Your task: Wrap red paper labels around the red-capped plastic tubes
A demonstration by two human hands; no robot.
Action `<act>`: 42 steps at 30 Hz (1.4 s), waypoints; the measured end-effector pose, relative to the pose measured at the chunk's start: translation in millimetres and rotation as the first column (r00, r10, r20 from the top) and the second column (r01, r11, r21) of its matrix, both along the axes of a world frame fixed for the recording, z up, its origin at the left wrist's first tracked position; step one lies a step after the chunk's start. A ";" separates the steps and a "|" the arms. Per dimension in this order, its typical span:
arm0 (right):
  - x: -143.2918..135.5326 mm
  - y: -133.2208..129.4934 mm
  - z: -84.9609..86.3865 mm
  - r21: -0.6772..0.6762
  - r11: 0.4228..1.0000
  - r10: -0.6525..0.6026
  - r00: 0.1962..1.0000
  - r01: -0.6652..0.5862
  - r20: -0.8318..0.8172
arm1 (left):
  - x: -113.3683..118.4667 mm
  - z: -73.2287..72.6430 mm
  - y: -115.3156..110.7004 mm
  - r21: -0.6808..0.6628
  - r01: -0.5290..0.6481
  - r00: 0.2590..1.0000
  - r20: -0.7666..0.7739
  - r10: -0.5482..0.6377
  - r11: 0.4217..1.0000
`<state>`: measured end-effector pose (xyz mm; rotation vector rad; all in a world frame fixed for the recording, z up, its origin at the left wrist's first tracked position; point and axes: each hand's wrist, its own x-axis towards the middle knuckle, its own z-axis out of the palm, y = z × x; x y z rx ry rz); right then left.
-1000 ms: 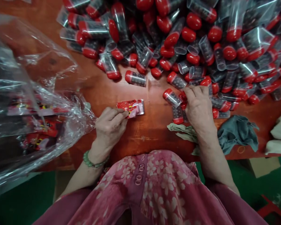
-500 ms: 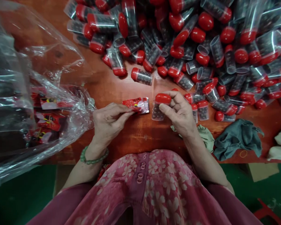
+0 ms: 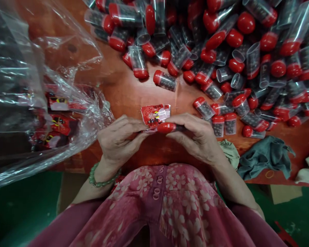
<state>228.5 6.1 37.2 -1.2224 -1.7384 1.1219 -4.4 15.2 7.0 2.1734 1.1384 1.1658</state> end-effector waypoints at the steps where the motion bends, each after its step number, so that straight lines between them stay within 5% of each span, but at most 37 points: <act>1: -0.9 0.8 0.0 0.033 0.998 0.049 0.999 -0.050 0.021 | -0.5 0.9 -1.5 0.002 0.005 1.000 -0.004 -0.005 1.000; 8: 1.7 2.2 -0.3 0.052 0.962 0.238 0.922 -0.266 0.306 | -0.2 -0.3 -8.5 -0.056 0.068 0.997 -0.033 -0.069 0.996; 15: -0.8 2.9 11.2 -0.111 0.898 0.409 0.716 -0.426 0.566 | -1.3 -9.1 -11.9 -0.175 0.115 0.989 -0.072 -0.130 0.978; 20: -8.9 6.2 10.0 -0.145 0.879 0.460 0.725 -0.454 0.513 | -5.7 -11.4 -12.4 -0.347 0.188 0.970 -0.083 -0.230 0.919; 25: -12.6 13.9 9.4 -0.200 0.862 0.506 0.777 -0.465 0.374 | -8.8 -7.9 -10.3 -0.537 0.262 0.956 0.028 -0.293 0.802; 29: -13.7 14.5 3.9 -0.298 0.859 0.472 0.869 -0.415 0.149 | -18.2 -1.5 -7.6 -0.720 0.268 0.962 0.233 -0.140 0.640; 32: -14.7 9.5 -5.9 -0.414 0.853 0.305 0.947 -0.319 -0.101 | -23.9 -1.4 -8.7 -0.776 0.406 0.875 0.482 0.039 0.482; 36: -21.2 1.6 -17.3 -0.597 0.771 0.038 0.951 -0.223 -0.306 | -11.9 -12.3 -21.3 -0.707 0.501 0.719 0.661 0.215 0.499; 42: -40.9 -4.6 -22.0 -0.671 0.717 -0.117 0.916 -0.189 -0.383 | 25.5 -26.3 -43.7 -0.787 0.370 0.582 0.611 0.537 0.493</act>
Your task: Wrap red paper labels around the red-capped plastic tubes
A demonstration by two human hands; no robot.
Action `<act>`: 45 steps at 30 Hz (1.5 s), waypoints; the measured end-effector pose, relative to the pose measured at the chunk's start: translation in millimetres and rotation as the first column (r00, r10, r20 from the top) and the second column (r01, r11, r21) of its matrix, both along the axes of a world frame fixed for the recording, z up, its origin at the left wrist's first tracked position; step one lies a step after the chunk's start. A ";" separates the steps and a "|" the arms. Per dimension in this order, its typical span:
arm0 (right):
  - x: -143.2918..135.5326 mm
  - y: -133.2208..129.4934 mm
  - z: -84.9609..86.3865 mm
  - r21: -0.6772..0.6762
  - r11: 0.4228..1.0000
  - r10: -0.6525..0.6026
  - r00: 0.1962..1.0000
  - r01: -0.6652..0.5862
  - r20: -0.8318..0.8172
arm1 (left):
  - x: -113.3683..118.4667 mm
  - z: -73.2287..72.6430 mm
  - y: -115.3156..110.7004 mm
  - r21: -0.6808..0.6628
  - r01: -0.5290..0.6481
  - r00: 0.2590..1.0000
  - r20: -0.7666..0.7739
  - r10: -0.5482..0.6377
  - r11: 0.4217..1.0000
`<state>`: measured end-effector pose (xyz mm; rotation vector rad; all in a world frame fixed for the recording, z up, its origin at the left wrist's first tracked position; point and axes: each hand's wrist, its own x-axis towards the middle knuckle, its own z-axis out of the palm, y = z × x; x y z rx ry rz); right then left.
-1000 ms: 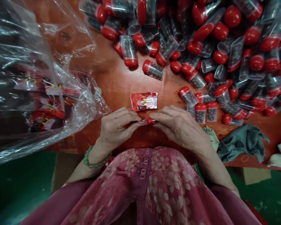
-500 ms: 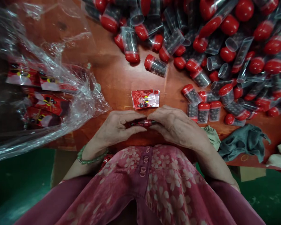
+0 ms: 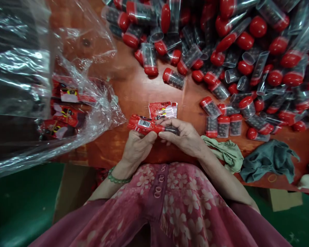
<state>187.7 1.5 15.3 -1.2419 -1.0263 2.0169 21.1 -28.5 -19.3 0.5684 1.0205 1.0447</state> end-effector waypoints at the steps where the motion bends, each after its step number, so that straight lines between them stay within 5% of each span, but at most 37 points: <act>1: -3.6 -1.3 -1.4 -0.007 1.000 -0.024 1.000 0.024 0.010 | 3.4 -0.4 -1.0 -0.022 -0.037 0.999 0.008 0.037 0.999; 7: -23.2 -11.9 -12.9 0.079 0.980 -0.188 0.981 0.185 0.034 | 8.0 5.0 4.6 -0.055 -0.155 0.987 0.019 0.156 0.986; 13: -24.4 -16.4 -7.8 0.183 0.982 0.019 0.992 -0.042 0.125 | -0.7 12.4 19.9 -0.108 -0.237 0.969 0.040 0.242 0.966; 17: -22.4 -15.7 -7.0 0.233 0.970 0.036 0.987 -0.072 0.156 | -2.7 10.3 20.7 -0.091 -0.201 0.976 0.069 0.208 0.975; 23: -31.7 -18.0 -13.9 0.290 0.955 -0.082 0.993 0.055 0.080 | -5.7 10.4 16.3 -0.060 -0.145 0.989 0.022 0.147 0.988; 30: -33.0 -12.4 -10.7 0.243 0.969 -0.026 0.998 0.038 -0.053 | -14.9 22.5 25.0 -0.004 -0.097 0.990 0.107 0.096 0.995; 35: -32.7 -16.4 -13.9 0.565 0.823 -0.162 0.933 -0.051 0.320 | -4.5 24.4 27.2 -0.040 -0.173 0.982 0.071 0.176 0.984; 38: -32.4 -17.3 -14.7 0.663 0.744 -0.269 0.872 -0.081 0.408 | -1.4 20.5 25.9 -0.023 -0.241 0.969 0.039 0.242 0.970; 43: -32.2 -11.9 -17.3 0.434 0.901 -0.055 0.989 -0.009 0.134 | -9.2 18.4 28.6 0.007 -0.213 0.976 0.049 0.212 0.977; 45: -32.3 -10.1 -19.2 0.421 0.907 -0.027 0.995 -0.015 0.093 | -11.5 21.0 30.9 0.019 -0.194 0.978 0.078 0.192 0.981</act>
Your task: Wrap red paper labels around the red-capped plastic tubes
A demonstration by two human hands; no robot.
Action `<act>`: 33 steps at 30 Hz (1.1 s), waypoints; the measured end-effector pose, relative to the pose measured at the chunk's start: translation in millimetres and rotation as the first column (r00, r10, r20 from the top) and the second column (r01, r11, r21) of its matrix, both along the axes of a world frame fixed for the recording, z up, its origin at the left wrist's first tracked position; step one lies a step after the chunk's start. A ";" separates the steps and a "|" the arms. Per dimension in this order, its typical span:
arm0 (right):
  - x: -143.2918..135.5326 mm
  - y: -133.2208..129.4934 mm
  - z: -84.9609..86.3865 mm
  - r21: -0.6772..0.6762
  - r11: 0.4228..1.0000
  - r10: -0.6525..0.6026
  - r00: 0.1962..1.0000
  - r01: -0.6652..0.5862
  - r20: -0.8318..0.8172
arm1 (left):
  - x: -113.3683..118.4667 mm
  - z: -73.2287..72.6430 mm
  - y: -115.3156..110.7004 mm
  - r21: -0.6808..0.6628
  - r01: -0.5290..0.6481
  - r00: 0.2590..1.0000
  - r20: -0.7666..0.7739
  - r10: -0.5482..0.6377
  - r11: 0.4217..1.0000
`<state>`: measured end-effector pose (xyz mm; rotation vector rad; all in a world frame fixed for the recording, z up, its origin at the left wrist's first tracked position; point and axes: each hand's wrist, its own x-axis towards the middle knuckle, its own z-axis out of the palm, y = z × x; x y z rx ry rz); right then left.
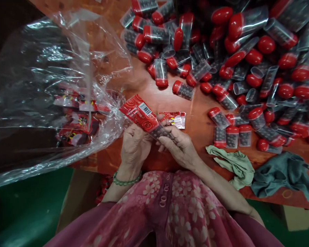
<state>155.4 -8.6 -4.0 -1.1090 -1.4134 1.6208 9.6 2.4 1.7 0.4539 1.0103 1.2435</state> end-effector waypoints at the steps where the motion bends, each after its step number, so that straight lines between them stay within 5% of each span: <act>1: 0.0 0.4 -0.9 0.051 0.999 -0.003 0.999 0.001 0.042 | -0.3 1.5 1.0 -0.003 0.009 1.000 0.000 -0.009 1.000; 6: -0.2 -1.3 -3.7 0.380 0.925 -0.148 0.923 0.002 0.355 | 0.5 1.7 2.4 -0.008 -0.003 1.000 -0.022 0.002 1.000; 12: -2.3 0.9 -4.5 0.102 0.995 0.004 0.993 -0.016 0.115 | 0.4 -6.6 -0.2 -0.070 -0.058 0.996 -0.068 0.054 0.996; 17: -3.0 2.4 -0.2 0.255 0.965 -0.138 0.952 0.067 0.272 | 6.1 -5.8 -4.5 -0.078 -0.002 0.998 -0.064 -0.003 0.997; 24: -5.9 1.3 -9.2 -0.090 0.996 -0.034 0.993 0.024 -0.112 | 1.0 2.2 -2.5 -0.076 0.079 0.996 0.045 -0.076 0.994; 33: -4.4 -3.1 -12.3 -0.120 0.984 -0.153 0.966 0.130 -0.207 | 18.5 1.6 -25.0 -0.119 0.007 0.999 0.040 -0.002 0.993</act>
